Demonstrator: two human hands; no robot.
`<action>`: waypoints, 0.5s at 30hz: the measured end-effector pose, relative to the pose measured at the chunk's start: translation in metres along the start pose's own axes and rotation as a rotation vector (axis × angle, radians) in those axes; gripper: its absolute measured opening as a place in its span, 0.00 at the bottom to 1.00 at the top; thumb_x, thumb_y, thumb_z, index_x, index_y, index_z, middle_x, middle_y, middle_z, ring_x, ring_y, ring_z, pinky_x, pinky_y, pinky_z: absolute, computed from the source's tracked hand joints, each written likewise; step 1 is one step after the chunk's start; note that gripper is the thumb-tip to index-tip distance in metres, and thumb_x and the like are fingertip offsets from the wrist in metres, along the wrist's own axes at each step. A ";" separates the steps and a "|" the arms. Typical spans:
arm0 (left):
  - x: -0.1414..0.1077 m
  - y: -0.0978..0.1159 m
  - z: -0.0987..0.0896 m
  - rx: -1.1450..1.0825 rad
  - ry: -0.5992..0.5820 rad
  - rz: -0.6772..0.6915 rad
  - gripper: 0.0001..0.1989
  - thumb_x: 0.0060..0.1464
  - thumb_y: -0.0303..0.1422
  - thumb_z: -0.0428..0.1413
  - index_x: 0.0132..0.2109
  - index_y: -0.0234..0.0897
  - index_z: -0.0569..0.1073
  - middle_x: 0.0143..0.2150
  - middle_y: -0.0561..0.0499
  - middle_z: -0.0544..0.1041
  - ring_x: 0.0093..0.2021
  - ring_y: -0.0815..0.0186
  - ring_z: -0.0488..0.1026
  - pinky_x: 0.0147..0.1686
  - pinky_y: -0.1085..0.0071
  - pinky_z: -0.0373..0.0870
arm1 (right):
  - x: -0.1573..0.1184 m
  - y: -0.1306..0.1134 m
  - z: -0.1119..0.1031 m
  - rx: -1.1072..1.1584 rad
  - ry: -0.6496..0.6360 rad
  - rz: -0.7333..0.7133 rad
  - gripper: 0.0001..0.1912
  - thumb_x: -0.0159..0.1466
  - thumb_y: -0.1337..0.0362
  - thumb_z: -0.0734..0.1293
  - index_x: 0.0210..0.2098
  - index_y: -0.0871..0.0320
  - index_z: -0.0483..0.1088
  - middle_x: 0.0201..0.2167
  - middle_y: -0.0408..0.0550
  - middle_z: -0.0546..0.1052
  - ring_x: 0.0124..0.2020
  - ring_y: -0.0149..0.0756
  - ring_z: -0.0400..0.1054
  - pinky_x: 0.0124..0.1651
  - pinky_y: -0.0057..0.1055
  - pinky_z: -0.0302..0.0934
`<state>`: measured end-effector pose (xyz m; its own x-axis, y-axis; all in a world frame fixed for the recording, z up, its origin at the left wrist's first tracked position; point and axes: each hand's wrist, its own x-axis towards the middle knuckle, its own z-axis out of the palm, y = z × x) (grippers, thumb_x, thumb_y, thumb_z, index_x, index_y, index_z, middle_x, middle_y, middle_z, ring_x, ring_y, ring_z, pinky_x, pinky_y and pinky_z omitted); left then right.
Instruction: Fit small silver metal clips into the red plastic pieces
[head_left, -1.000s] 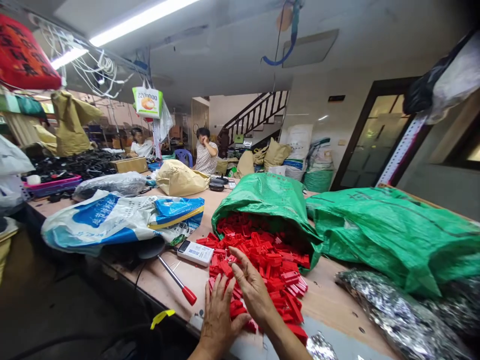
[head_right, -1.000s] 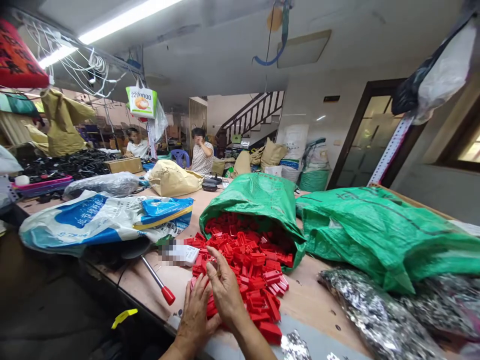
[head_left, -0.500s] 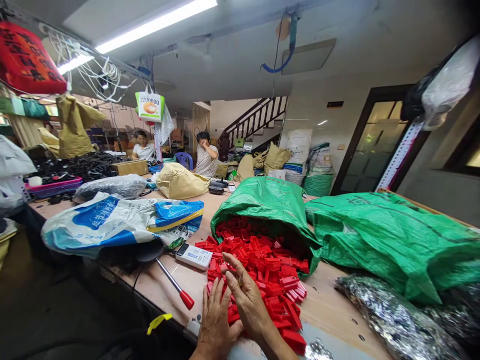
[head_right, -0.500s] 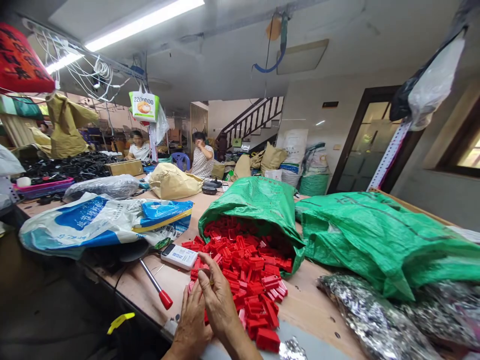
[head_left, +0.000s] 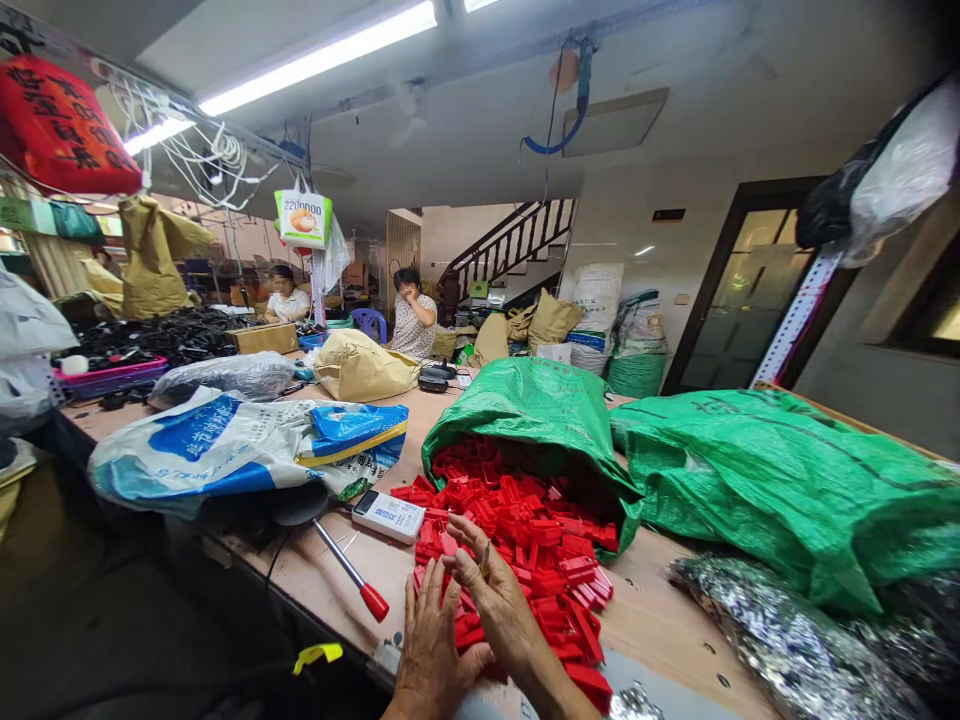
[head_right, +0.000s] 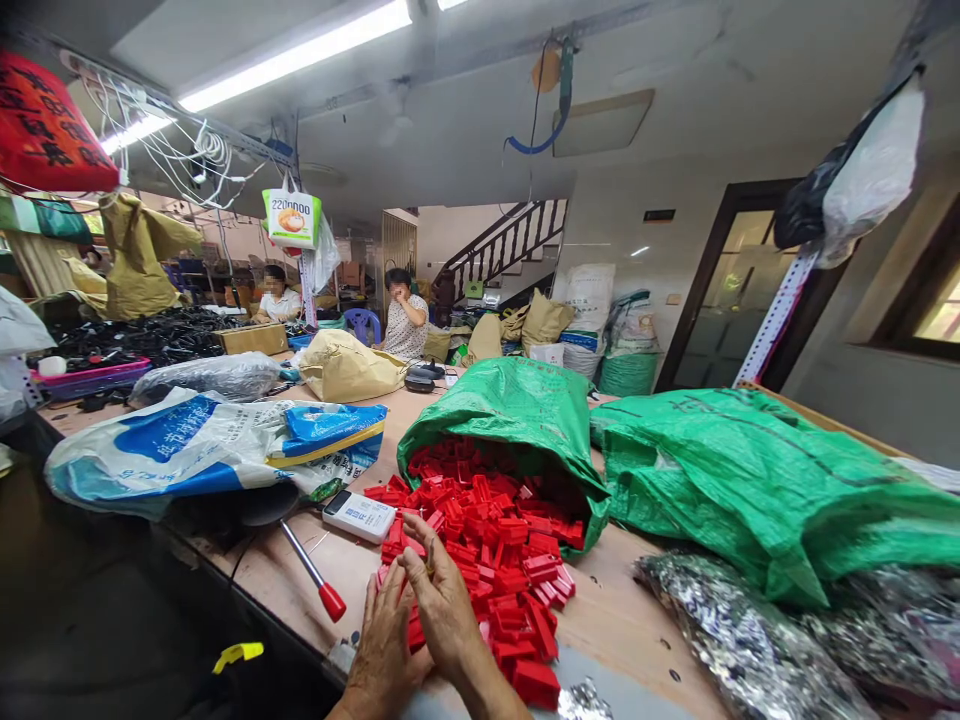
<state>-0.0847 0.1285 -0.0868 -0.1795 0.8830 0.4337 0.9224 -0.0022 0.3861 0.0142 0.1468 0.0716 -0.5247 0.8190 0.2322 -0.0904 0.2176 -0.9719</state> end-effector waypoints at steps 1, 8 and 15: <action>0.000 0.001 -0.002 -0.001 0.010 0.002 0.39 0.45 0.40 0.58 0.64 0.37 0.56 0.67 0.39 0.55 0.67 0.49 0.49 0.62 0.41 0.44 | 0.002 -0.003 -0.001 -0.014 -0.006 -0.013 0.24 0.63 0.50 0.62 0.56 0.50 0.64 0.59 0.51 0.65 0.61 0.43 0.56 0.58 0.44 0.57; 0.001 0.007 -0.017 -0.031 -0.032 -0.026 0.48 0.40 0.46 0.61 0.66 0.40 0.52 0.68 0.41 0.52 0.67 0.46 0.47 0.62 0.42 0.43 | 0.031 -0.049 -0.015 -0.111 -0.023 -0.164 0.23 0.64 0.52 0.60 0.57 0.50 0.62 0.57 0.52 0.67 0.54 0.42 0.65 0.53 0.42 0.61; 0.000 0.007 -0.019 -0.036 -0.017 -0.006 0.46 0.44 0.51 0.57 0.66 0.40 0.51 0.69 0.41 0.51 0.67 0.47 0.47 0.63 0.43 0.42 | 0.061 -0.122 -0.034 -0.172 0.024 -0.339 0.25 0.63 0.50 0.61 0.58 0.50 0.60 0.56 0.51 0.66 0.49 0.39 0.67 0.50 0.38 0.64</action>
<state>-0.0847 0.1195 -0.0682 -0.1792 0.8910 0.4172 0.9084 -0.0129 0.4178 0.0221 0.1879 0.2056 -0.4694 0.6970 0.5420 -0.1109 0.5625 -0.8193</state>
